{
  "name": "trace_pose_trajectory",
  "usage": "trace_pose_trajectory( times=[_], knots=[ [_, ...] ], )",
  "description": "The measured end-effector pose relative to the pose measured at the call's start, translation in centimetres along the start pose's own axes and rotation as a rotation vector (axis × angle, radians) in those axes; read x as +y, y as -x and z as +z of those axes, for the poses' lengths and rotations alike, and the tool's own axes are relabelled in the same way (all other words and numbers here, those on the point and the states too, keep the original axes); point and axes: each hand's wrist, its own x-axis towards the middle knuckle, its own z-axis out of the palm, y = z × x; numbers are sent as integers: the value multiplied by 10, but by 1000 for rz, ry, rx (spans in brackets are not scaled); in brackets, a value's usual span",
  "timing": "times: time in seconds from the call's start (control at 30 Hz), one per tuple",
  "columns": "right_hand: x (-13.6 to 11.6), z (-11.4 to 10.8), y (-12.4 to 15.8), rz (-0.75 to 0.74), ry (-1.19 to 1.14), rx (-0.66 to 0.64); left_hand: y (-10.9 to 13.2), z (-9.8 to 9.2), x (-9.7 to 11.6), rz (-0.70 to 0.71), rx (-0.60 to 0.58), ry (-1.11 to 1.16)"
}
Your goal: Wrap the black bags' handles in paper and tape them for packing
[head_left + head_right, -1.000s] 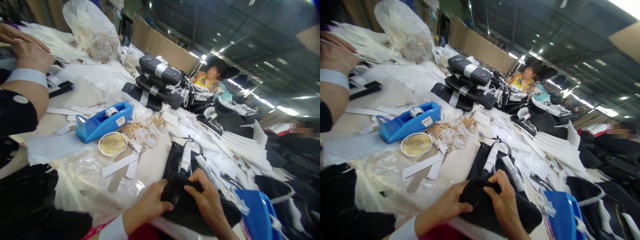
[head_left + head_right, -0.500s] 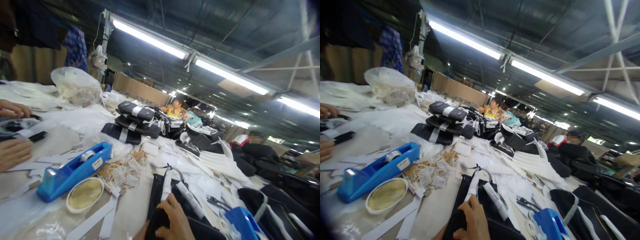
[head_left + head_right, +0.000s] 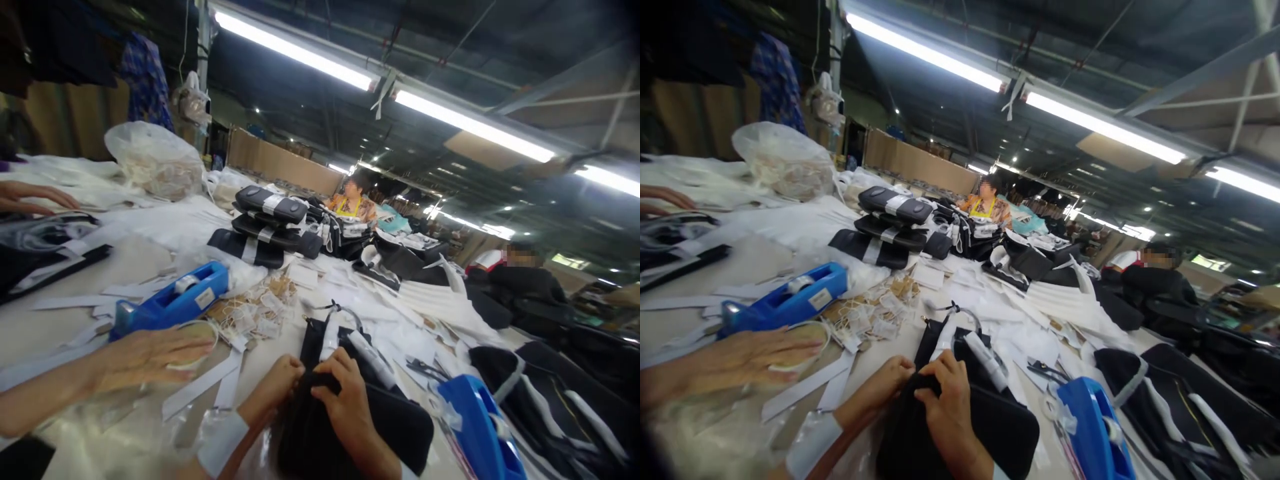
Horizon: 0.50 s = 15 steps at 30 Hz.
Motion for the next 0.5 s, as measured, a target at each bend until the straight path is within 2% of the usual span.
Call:
trace_pose_trajectory(
  times=[0.23, 0.4, 0.5],
  knots=[
    [8, 0, 4, -65, -11, 56, -27, 11, 5, -8, 200, -15],
    [10, -3, 6, -105, -18, 57, -35, 17, 7, -6, 211, -42],
    [13, -5, 7, -133, -18, 59, -36, 15, 12, -45, 162, -48]
  ],
)
